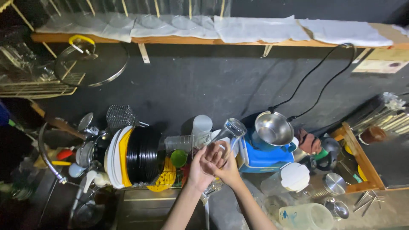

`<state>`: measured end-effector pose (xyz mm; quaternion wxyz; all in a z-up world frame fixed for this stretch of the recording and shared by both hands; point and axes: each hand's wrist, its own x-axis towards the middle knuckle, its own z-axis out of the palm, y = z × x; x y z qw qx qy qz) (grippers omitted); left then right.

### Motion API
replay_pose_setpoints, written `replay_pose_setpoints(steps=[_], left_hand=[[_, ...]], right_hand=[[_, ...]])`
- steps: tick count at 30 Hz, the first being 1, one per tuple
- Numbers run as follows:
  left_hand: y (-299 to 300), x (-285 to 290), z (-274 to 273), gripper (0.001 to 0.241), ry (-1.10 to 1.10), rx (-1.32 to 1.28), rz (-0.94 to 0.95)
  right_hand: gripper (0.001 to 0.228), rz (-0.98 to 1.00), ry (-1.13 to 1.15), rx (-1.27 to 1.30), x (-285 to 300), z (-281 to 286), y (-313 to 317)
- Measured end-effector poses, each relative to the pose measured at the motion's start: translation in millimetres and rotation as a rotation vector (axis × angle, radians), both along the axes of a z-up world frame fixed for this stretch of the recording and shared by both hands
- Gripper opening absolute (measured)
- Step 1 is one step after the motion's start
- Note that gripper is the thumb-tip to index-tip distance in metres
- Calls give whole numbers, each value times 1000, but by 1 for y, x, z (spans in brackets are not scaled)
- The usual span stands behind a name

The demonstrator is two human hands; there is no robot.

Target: The person wipes a glass with a cloth and places it on a shelf, then repeats the process with a second glass. They then wipe two small glasses with the cloth and place them on the shelf.

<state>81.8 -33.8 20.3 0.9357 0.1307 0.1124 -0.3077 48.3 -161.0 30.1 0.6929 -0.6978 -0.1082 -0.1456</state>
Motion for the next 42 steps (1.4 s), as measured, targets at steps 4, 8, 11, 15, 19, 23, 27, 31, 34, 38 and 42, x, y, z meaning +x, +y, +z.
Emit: replay_pose_setpoints(steps=[4, 8, 11, 15, 19, 23, 27, 31, 34, 38, 42], left_hand=[[-9, 7, -17, 32, -112, 166, -114], [-10, 5, -7, 44, -338, 668, -52], [-15, 3, 34, 51, -778, 934, 254], [-22, 5, 129, 64, -1320, 962, 496], [-30, 13, 223, 73, -1608, 1169, 626], [-51, 26, 278, 66, -1617, 1137, 660], [-64, 56, 313, 70, -1595, 1083, 601], [-71, 92, 343, 67, -1615, 1060, 617], [-74, 119, 360, 65, -1651, 1077, 636], [-81, 153, 381, 62, -1663, 1156, 735], [-76, 173, 395, 70, -1726, 1455, 811]], right_hand=[[83, -15, 2, 120, 7, 2, -16], [89, -84, -51, 34, 14, 15, -37], [89, -110, -96, -2, 19, 41, -53], [86, -75, -174, 55, 26, 92, -71], [87, -209, -246, -76, 36, 151, -82], [84, -212, -376, -137, 50, 211, -93], [86, -63, -453, -69, 76, 258, -106], [86, 9, -552, -217, 106, 295, -125], [82, 54, -575, -259, 132, 317, -135], [70, -3, -577, -322, 159, 344, -142], [68, -16, -524, -270, 177, 361, -137]])
